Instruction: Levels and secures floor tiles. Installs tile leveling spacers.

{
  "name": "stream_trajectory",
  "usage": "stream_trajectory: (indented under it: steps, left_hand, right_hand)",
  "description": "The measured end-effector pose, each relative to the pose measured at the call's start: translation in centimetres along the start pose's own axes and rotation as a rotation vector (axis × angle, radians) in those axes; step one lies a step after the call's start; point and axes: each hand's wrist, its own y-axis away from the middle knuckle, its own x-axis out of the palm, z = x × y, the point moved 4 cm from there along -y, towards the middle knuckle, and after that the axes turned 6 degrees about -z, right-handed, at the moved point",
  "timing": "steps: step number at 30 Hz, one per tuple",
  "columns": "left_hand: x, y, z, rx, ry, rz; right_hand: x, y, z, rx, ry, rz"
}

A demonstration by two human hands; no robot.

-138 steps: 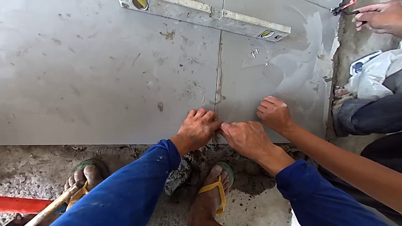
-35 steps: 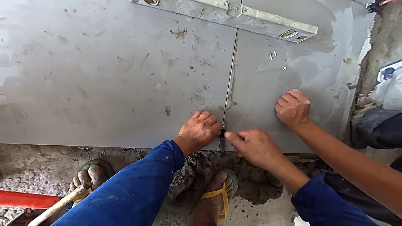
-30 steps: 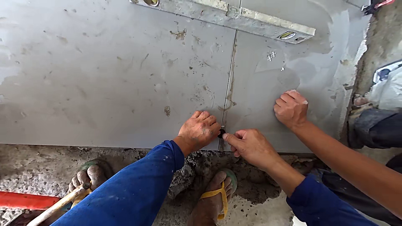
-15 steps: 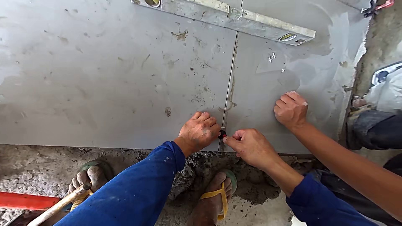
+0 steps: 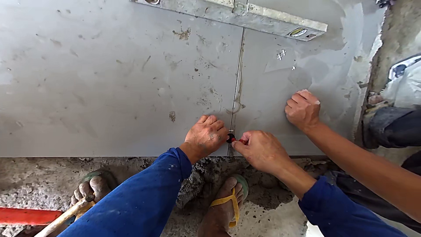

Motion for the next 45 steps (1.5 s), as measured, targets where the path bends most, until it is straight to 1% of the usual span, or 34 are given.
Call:
stream_trajectory:
  steps: [5, 9, 12, 20, 26, 30, 37, 39, 41, 42, 44, 45]
  left_hand:
    - [0.0, 0.1, 0.1, -0.005, 0.024, 0.016]
    - [-0.2, 0.1, 0.3, -0.013, 0.055, 0.014]
    - [-0.3, -0.1, 0.2, -0.005, 0.046, 0.065]
    - [-0.1, -0.1, -0.1, 0.067, -0.029, 0.135]
    - [-0.2, 0.0, -0.1, 0.075, -0.037, 0.111]
    - [-0.3, 0.0, -0.1, 0.074, -0.035, 0.113]
    - [-0.1, -0.1, -0.1, 0.086, -0.045, 0.123]
    - [-0.1, 0.0, -0.1, 0.090, -0.040, 0.113]
    - [-0.2, 0.0, -0.1, 0.091, -0.039, 0.099]
    - [-0.2, 0.0, -0.2, 0.091, -0.039, 0.097]
    - [-0.1, 0.0, -0.1, 0.092, -0.042, 0.094]
    - [-0.1, 0.0, -0.1, 0.088, -0.045, 0.094]
  right_hand:
    - [0.1, 0.3, 0.6, -0.037, 0.064, -0.011]
    - [0.0, 0.0, -0.1, -0.032, -0.067, 0.033]
    - [-0.2, 0.0, -0.5, -0.045, -0.111, 0.053]
    - [-0.1, 0.4, 0.1, -0.090, -0.067, 0.021]
    - [-0.3, 0.3, 0.5, -0.135, -0.029, 0.024]
    - [-0.3, 0.3, 0.8, -0.192, 0.032, 0.029]
    - [-0.6, 0.5, 1.5, -0.361, 0.192, 0.024]
    - [-0.4, 0.7, 1.4, -0.408, 0.199, -0.003]
    - [-1.6, 1.4, 1.2, -0.437, 0.159, -0.126]
    - [-3.7, 2.5, 1.5, -0.426, 0.124, -0.216]
    - [-10.0, 5.1, 3.2, -0.274, 0.084, -0.208]
    - [-11.4, 5.6, 3.4, -0.247, 0.117, -0.219]
